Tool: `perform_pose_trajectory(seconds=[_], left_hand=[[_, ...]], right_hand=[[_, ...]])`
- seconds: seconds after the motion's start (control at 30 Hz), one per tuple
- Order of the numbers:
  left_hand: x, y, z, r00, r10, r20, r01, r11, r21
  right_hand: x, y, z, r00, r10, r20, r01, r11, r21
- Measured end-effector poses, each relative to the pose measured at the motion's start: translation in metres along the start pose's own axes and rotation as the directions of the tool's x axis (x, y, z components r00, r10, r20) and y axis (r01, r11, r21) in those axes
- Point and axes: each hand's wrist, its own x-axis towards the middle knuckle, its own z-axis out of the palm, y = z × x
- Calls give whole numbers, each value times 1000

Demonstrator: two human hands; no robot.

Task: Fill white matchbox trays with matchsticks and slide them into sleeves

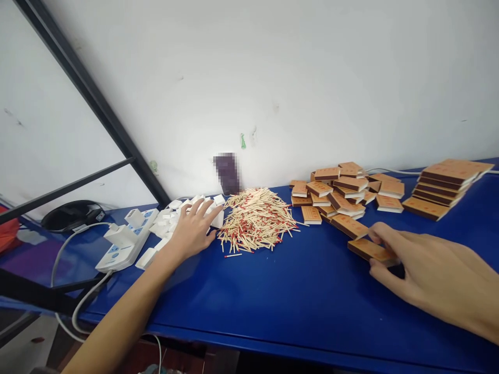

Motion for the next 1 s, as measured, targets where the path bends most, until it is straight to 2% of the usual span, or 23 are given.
perform_pose_trajectory(seconds=[0.07, 0.13, 0.23, 0.3, 0.37, 0.43, 0.5, 0.57, 0.67, 0.73, 0.77, 0.83, 1.0], left_hand=[[4, -1, 2, 1000, 19, 2, -19, 1000, 8], [7, -2, 5, 999, 37, -20, -37, 999, -1], [9, -4, 7, 997, 31, -72, -34, 999, -41], [10, -5, 6, 988, 2, -151, -13, 997, -70], [10, -5, 3, 962, -27, -270, -4, 993, -114], [9, -1, -3, 934, -25, -355, -42, 983, -180], [7, 7, -8, 901, 36, -431, -166, 949, -267], [3, 21, -12, 864, 160, -478, -357, 863, -357], [-5, 48, -15, 785, 394, -478, -592, 703, -393], [-10, 64, -16, 714, 530, -457, -690, 644, -331], [-12, 69, -16, 702, 561, -438, -705, 636, -314], [-15, 75, -17, 693, 588, -417, -717, 622, -314], [-17, 74, -17, 714, 557, -424, -700, 557, -447]], right_hand=[[-7, -9, -1, 985, -172, -5, 172, 985, -18], [-11, -24, -4, 949, -313, -29, 312, 949, -39], [-9, -50, -14, 911, -413, 14, 413, 910, -42], [-4, -63, -22, 909, -415, 34, 416, 908, -58], [2, -71, -29, 908, -415, 53, 419, 903, -101], [9, -78, -34, 893, -451, -13, 445, 885, -137], [14, -88, -37, 868, -484, -113, 468, 872, -143], [19, -104, -39, 831, -534, -157, 527, 845, -86], [31, -133, -36, 825, -560, -79, 566, 817, 110], [41, -150, -29, 837, -547, -24, 543, 824, 161], [45, -156, -25, 842, -540, 8, 530, 829, 179], [51, -165, -17, 842, -539, 40, 522, 831, 193], [52, -168, -5, 866, -495, 69, 478, 861, 173]])
